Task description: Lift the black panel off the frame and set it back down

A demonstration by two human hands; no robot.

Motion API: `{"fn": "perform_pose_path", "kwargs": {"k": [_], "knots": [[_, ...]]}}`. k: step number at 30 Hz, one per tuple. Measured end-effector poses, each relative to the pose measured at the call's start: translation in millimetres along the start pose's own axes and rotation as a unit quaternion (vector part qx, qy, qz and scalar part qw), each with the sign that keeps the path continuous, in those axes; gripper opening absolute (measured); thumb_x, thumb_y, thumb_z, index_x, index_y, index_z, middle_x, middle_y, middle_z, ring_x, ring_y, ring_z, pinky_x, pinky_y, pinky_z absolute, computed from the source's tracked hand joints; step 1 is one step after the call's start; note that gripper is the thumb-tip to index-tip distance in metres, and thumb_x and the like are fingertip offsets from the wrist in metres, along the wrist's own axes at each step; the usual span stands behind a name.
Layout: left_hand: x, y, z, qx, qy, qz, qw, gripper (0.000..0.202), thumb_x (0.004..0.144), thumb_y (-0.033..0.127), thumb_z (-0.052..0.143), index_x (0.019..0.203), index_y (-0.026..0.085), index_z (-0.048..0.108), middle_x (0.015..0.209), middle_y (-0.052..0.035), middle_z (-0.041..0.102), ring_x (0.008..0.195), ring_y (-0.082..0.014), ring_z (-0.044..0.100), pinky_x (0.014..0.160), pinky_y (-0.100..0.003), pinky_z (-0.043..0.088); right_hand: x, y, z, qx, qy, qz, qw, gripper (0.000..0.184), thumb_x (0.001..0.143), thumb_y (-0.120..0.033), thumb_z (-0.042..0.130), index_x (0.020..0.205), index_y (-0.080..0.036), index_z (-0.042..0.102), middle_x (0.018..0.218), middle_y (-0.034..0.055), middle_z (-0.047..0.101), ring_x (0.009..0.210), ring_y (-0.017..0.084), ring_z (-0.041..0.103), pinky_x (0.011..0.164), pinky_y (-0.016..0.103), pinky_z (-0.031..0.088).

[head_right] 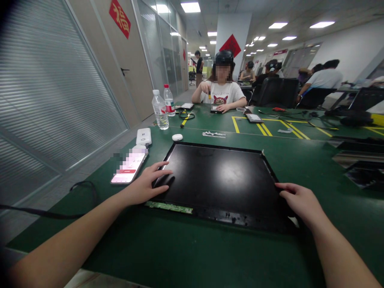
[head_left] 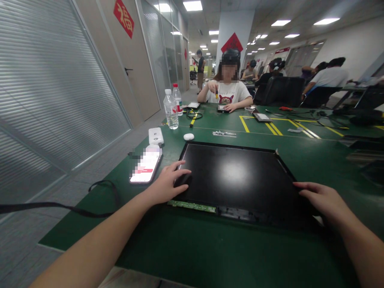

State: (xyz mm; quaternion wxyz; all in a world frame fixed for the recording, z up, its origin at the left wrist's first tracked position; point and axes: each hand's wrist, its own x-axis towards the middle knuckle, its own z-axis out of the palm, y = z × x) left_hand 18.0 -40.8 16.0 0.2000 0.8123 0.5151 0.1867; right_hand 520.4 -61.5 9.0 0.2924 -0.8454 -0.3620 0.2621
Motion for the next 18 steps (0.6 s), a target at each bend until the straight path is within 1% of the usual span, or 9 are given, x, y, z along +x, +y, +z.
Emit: {"fn": "perform_pose_path", "kwargs": {"k": [2, 5, 9, 13, 15, 18], "knots": [[-1, 0, -7.3, 0.021, -0.022, 0.012, 0.999, 0.053, 0.092, 0.044, 0.078, 0.143, 0.029, 0.072, 0.172, -0.0149, 0.045, 0.152, -0.0463, 0.049, 0.122, -0.070, 0.041, 2, 1, -1, -0.017, 0.008, -0.017, 1.000, 0.040, 0.072, -0.024, 0.063, 0.105, -0.018, 0.086, 0.075, 0.0061, 0.076, 0.060, 0.020, 0.064, 0.057, 0.031, 0.048], [-2, -4, -15.5, 0.040, -0.037, 0.045, 0.998, 0.057, 0.089, 0.048, 0.083, 0.143, 0.031, 0.073, 0.173, -0.0148, 0.046, 0.154, -0.0460, 0.046, 0.123, -0.071, 0.039, 7, 5, -2, -0.034, 0.007, -0.036, 0.999, 0.039, 0.071, -0.025, 0.064, 0.103, -0.019, 0.087, 0.077, 0.0071, 0.077, 0.064, 0.021, 0.066, 0.059, 0.031, 0.048], [-1, -7, -21.2, 0.030, -0.074, 0.094, 0.992, 0.055, 0.088, 0.042, 0.087, 0.140, 0.032, 0.076, 0.170, -0.0132, 0.051, 0.155, -0.0423, 0.046, 0.124, -0.066, 0.040, 11, 9, -1, -0.040, 0.006, -0.046, 0.998, 0.041, 0.069, -0.028, 0.064, 0.102, -0.020, 0.086, 0.081, 0.0078, 0.079, 0.066, 0.022, 0.067, 0.061, 0.033, 0.050], [-2, -6, -26.2, 0.005, -0.125, 0.100, 0.987, 0.048, 0.090, 0.033, 0.085, 0.137, 0.036, 0.078, 0.166, -0.0081, 0.058, 0.154, -0.0364, 0.050, 0.125, -0.057, 0.043, 10, 9, -1, -0.038, 0.004, -0.043, 0.998, 0.042, 0.067, -0.031, 0.064, 0.102, -0.020, 0.085, 0.081, 0.0078, 0.078, 0.063, 0.023, 0.067, 0.059, 0.034, 0.049], [-2, -5, -27.9, -0.011, -0.131, 0.103, 0.986, 0.047, 0.091, 0.030, 0.084, 0.137, 0.038, 0.078, 0.165, -0.0059, 0.059, 0.154, -0.0339, 0.051, 0.125, -0.054, 0.044, 10, 9, -2, -0.034, 0.000, -0.041, 0.999, 0.041, 0.067, -0.032, 0.065, 0.101, -0.020, 0.085, 0.082, 0.0079, 0.079, 0.065, 0.023, 0.067, 0.059, 0.034, 0.049], [-2, -4, -28.0, -0.028, -0.131, 0.106, 0.985, 0.047, 0.090, 0.027, 0.083, 0.135, 0.038, 0.079, 0.163, -0.0056, 0.061, 0.153, -0.0333, 0.053, 0.125, -0.053, 0.044, 10, 8, -3, -0.035, 0.001, -0.047, 0.998, 0.035, 0.067, -0.031, 0.068, 0.096, -0.020, 0.085, 0.080, 0.0071, 0.078, 0.065, 0.022, 0.066, 0.060, 0.032, 0.048]]}}
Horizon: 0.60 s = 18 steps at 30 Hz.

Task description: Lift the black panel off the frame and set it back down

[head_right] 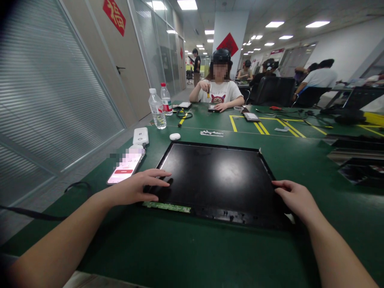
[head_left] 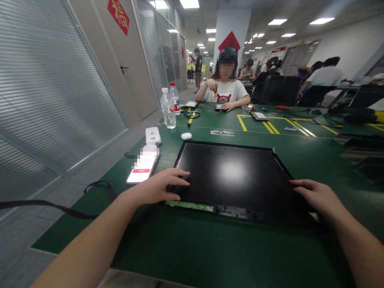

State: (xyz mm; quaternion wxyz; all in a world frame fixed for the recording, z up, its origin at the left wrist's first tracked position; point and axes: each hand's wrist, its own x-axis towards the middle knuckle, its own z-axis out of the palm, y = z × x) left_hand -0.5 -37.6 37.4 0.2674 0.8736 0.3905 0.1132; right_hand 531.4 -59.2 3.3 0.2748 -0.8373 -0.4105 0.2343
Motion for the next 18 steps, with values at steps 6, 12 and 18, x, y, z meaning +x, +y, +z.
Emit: {"fn": "perform_pose_path", "kwargs": {"k": [6, 12, 18], "knots": [[0.4, 2.2, 3.7, -0.019, 0.001, 0.009, 1.000, 0.041, 0.093, 0.024, 0.077, 0.132, 0.036, 0.081, 0.160, -0.0061, 0.064, 0.148, -0.0324, 0.058, 0.122, -0.051, 0.047, -5.9, -5.8, 0.5, -0.002, 0.001, 0.006, 1.000, 0.037, 0.071, -0.025, 0.065, 0.100, -0.019, 0.085, 0.080, 0.0067, 0.078, 0.066, 0.021, 0.066, 0.061, 0.031, 0.048], [0.5, 0.7, 6.5, -0.011, -0.002, 0.046, 0.999, 0.039, 0.094, 0.020, 0.072, 0.129, 0.035, 0.082, 0.159, -0.0065, 0.064, 0.147, -0.0313, 0.059, 0.125, -0.051, 0.043, -8.3, -8.3, 1.9, -0.012, 0.006, -0.001, 1.000, 0.037, 0.074, -0.021, 0.061, 0.103, -0.018, 0.085, 0.085, 0.0063, 0.080, 0.070, 0.020, 0.068, 0.064, 0.030, 0.048], [0.4, 0.0, 5.7, -0.001, 0.006, 0.017, 1.000, 0.040, 0.095, 0.029, 0.074, 0.134, 0.036, 0.079, 0.160, -0.0057, 0.063, 0.148, -0.0320, 0.058, 0.122, -0.051, 0.047, -3.3, -1.8, 2.4, -0.030, 0.002, -0.009, 1.000, 0.041, 0.075, -0.024, 0.060, 0.108, -0.017, 0.084, 0.077, 0.0049, 0.077, 0.063, 0.019, 0.065, 0.061, 0.031, 0.048]]}}
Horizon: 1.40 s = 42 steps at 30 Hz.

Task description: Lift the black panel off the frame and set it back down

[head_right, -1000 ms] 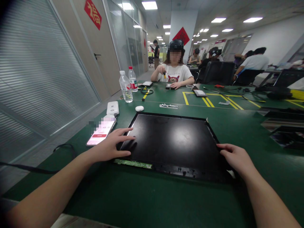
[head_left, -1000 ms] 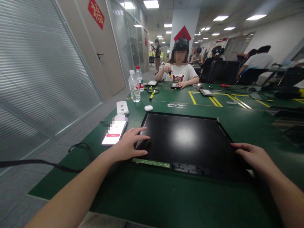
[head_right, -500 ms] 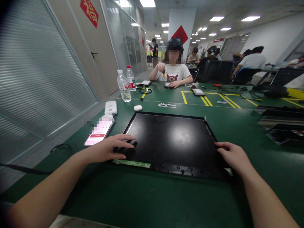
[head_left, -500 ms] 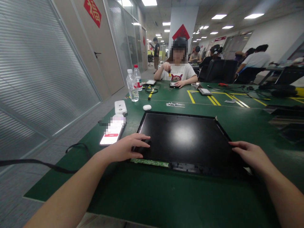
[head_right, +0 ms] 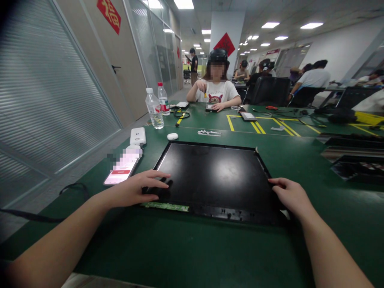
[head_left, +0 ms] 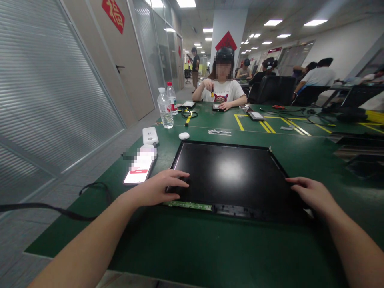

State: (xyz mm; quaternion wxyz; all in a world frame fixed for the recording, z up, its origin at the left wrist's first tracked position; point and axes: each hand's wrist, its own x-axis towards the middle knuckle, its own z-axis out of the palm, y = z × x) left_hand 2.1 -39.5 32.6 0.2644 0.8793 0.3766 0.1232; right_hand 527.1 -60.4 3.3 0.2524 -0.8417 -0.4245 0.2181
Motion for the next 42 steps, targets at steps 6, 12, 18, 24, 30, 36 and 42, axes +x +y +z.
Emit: {"fn": "perform_pose_path", "kwargs": {"k": [6, 12, 18, 24, 30, 36, 42], "knots": [[9, -11, 9.9, 0.049, 0.106, -0.099, 0.988, 0.057, 0.099, 0.051, 0.064, 0.147, 0.022, 0.070, 0.166, -0.0179, 0.053, 0.150, -0.0394, 0.054, 0.123, -0.059, 0.044, 3, 5, 0, 0.000, -0.006, -0.006, 1.000, 0.041, 0.074, -0.027, 0.060, 0.107, -0.018, 0.084, 0.077, 0.0048, 0.077, 0.060, 0.020, 0.065, 0.058, 0.032, 0.047], [23, -29, 21.2, 0.132, 0.182, -0.189, 0.956, 0.051, 0.102, 0.038, 0.048, 0.137, 0.012, 0.075, 0.154, -0.0248, 0.060, 0.144, -0.0440, 0.056, 0.122, -0.063, 0.044, 5, 6, 1, 0.012, -0.006, -0.005, 1.000, 0.043, 0.068, -0.027, 0.063, 0.105, -0.019, 0.084, 0.076, 0.0051, 0.077, 0.058, 0.021, 0.064, 0.057, 0.032, 0.047], [32, -29, 22.8, 0.154, 0.182, -0.196, 0.951, 0.048, 0.096, 0.023, 0.049, 0.132, 0.016, 0.079, 0.146, -0.0199, 0.067, 0.136, -0.0415, 0.062, 0.120, -0.060, 0.047, 3, 1, -1, -0.002, 0.010, -0.005, 1.000, 0.038, 0.070, -0.026, 0.062, 0.100, -0.020, 0.085, 0.081, 0.0061, 0.079, 0.068, 0.022, 0.069, 0.064, 0.033, 0.050], [35, -29, 23.6, 0.117, 0.186, -0.195, 0.956, 0.046, 0.092, 0.022, 0.052, 0.126, 0.020, 0.082, 0.142, -0.0174, 0.070, 0.133, -0.0408, 0.063, 0.119, -0.060, 0.048, 7, 7, 1, 0.013, 0.003, 0.004, 1.000, 0.038, 0.071, -0.030, 0.062, 0.100, -0.021, 0.084, 0.078, 0.0055, 0.078, 0.066, 0.023, 0.069, 0.061, 0.034, 0.050], [35, -31, 24.4, 0.100, 0.189, -0.194, 0.957, 0.046, 0.089, 0.022, 0.054, 0.125, 0.021, 0.083, 0.141, -0.0167, 0.070, 0.134, -0.0413, 0.062, 0.121, -0.060, 0.047, 4, 6, 3, 0.071, -0.002, 0.040, 0.997, 0.040, 0.071, -0.028, 0.061, 0.103, -0.020, 0.084, 0.074, 0.0059, 0.075, 0.057, 0.021, 0.063, 0.052, 0.032, 0.046], [36, -31, 24.7, 0.108, 0.179, -0.192, 0.959, 0.048, 0.090, 0.020, 0.052, 0.128, 0.020, 0.081, 0.144, -0.0176, 0.067, 0.135, -0.0405, 0.061, 0.122, -0.059, 0.047, 3, 2, 1, 0.072, 0.000, 0.033, 0.997, 0.037, 0.067, -0.026, 0.062, 0.098, -0.020, 0.084, 0.078, 0.0070, 0.077, 0.060, 0.021, 0.063, 0.054, 0.031, 0.046], [33, -33, 24.7, 0.103, 0.184, -0.183, 0.960, 0.049, 0.091, 0.020, 0.053, 0.131, 0.021, 0.081, 0.145, -0.0165, 0.067, 0.137, -0.0403, 0.061, 0.122, -0.059, 0.047, 2, 2, 1, 0.049, -0.003, 0.030, 0.998, 0.040, 0.070, -0.030, 0.060, 0.101, -0.020, 0.084, 0.081, 0.0082, 0.077, 0.063, 0.022, 0.065, 0.057, 0.033, 0.047]]}}
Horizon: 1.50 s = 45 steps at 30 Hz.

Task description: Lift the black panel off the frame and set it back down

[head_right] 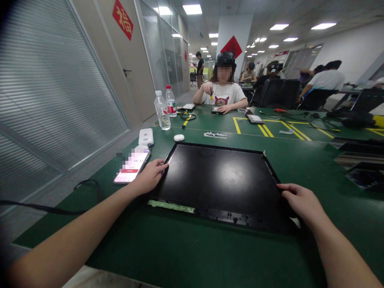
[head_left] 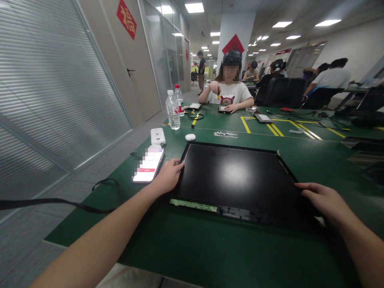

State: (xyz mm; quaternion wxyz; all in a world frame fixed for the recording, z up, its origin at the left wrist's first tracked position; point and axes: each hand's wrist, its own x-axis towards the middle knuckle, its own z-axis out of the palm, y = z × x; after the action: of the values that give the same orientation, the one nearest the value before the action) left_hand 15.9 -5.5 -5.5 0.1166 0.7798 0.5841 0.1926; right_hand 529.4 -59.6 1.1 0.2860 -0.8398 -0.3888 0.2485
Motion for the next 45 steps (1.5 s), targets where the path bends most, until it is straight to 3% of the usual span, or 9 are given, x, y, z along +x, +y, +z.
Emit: {"fn": "perform_pose_path", "kwargs": {"k": [6, 13, 18, 28, 33, 37, 40, 42, 45], "knots": [[-2, 0, 1.1, 0.022, -0.012, -0.001, 1.000, 0.054, 0.101, 0.019, 0.039, 0.144, 0.011, 0.072, 0.153, -0.0225, 0.060, 0.143, -0.0383, 0.058, 0.125, -0.056, 0.044, 4, 2, 0, -0.025, 0.001, -0.012, 1.000, 0.042, 0.067, -0.034, 0.060, 0.100, -0.021, 0.083, 0.081, 0.0089, 0.076, 0.065, 0.025, 0.066, 0.058, 0.036, 0.048], [-3, -5, 5.3, 0.032, 0.036, -0.026, 0.998, 0.054, 0.099, 0.023, 0.051, 0.150, 0.009, 0.062, 0.154, -0.0251, 0.059, 0.145, -0.0405, 0.057, 0.124, -0.058, 0.044, 6, 2, -3, -0.015, 0.052, -0.054, 0.997, 0.041, 0.061, -0.038, 0.064, 0.096, -0.022, 0.080, 0.083, 0.0062, 0.076, 0.074, 0.025, 0.068, 0.065, 0.035, 0.049], [-4, -7, 0.1, 0.048, -0.009, -0.044, 0.998, 0.051, 0.097, 0.030, 0.055, 0.138, 0.004, 0.071, 0.164, -0.0312, 0.049, 0.148, -0.0464, 0.054, 0.127, -0.061, 0.038, 13, 8, -5, -0.043, 0.028, -0.033, 0.998, 0.046, 0.066, -0.040, 0.064, 0.105, -0.021, 0.081, 0.089, 0.0086, 0.079, 0.076, 0.026, 0.070, 0.064, 0.036, 0.050], [-3, -17, 0.1, -0.008, 0.007, -0.025, 1.000, 0.043, 0.093, 0.028, 0.055, 0.123, 0.011, 0.081, 0.161, -0.0256, 0.055, 0.142, -0.0444, 0.060, 0.126, -0.062, 0.041, 16, 10, -5, -0.086, 0.015, -0.047, 0.995, 0.043, 0.073, -0.038, 0.064, 0.106, -0.019, 0.085, 0.096, 0.0118, 0.082, 0.084, 0.027, 0.074, 0.077, 0.037, 0.056], [-5, -7, -5.6, -0.123, 0.038, -0.069, 0.989, 0.040, 0.089, 0.031, 0.060, 0.117, 0.017, 0.085, 0.160, -0.0174, 0.060, 0.150, -0.0405, 0.054, 0.129, -0.056, 0.038, 10, 6, -3, -0.107, 0.032, -0.045, 0.993, 0.044, 0.076, -0.037, 0.062, 0.109, -0.018, 0.084, 0.102, 0.0119, 0.082, 0.093, 0.027, 0.074, 0.085, 0.036, 0.054], [-11, 16, -15.9, -0.327, 0.052, -0.160, 0.930, 0.042, 0.089, 0.032, 0.066, 0.126, 0.023, 0.084, 0.143, -0.0095, 0.076, 0.136, -0.0364, 0.068, 0.121, -0.051, 0.049, 10, 5, -4, -0.118, 0.027, -0.033, 0.992, 0.045, 0.077, -0.038, 0.062, 0.111, -0.017, 0.083, 0.104, 0.0129, 0.082, 0.094, 0.028, 0.074, 0.084, 0.036, 0.054], [-16, 40, -25.0, -0.462, 0.057, -0.275, 0.842, 0.046, 0.089, 0.023, 0.071, 0.134, 0.023, 0.081, 0.122, -0.0081, 0.084, 0.103, -0.0295, 0.081, 0.092, -0.040, 0.066, 15, 9, -5, -0.123, 0.037, -0.054, 0.990, 0.040, 0.075, -0.038, 0.063, 0.104, -0.019, 0.083, 0.100, 0.0123, 0.082, 0.092, 0.028, 0.074, 0.082, 0.037, 0.055], [-18, 55, -30.6, -0.509, 0.072, -0.334, 0.790, 0.048, 0.088, 0.013, 0.071, 0.134, 0.022, 0.081, 0.105, -0.0070, 0.087, 0.082, -0.0238, 0.082, 0.072, -0.031, 0.066, 19, 14, -5, -0.124, 0.046, -0.068, 0.989, 0.037, 0.073, -0.040, 0.063, 0.099, -0.021, 0.083, 0.096, 0.0115, 0.082, 0.090, 0.029, 0.074, 0.080, 0.038, 0.055], [-18, 69, -36.4, -0.559, 0.085, -0.366, 0.739, 0.051, 0.090, 0.006, 0.069, 0.137, 0.019, 0.078, 0.087, -0.0051, 0.085, 0.065, -0.0186, 0.078, 0.056, -0.024, 0.061, 25, 19, -5, -0.125, 0.055, -0.070, 0.988, 0.035, 0.071, -0.042, 0.064, 0.094, -0.023, 0.082, 0.093, 0.0105, 0.082, 0.086, 0.030, 0.075, 0.078, 0.040, 0.056]]}}
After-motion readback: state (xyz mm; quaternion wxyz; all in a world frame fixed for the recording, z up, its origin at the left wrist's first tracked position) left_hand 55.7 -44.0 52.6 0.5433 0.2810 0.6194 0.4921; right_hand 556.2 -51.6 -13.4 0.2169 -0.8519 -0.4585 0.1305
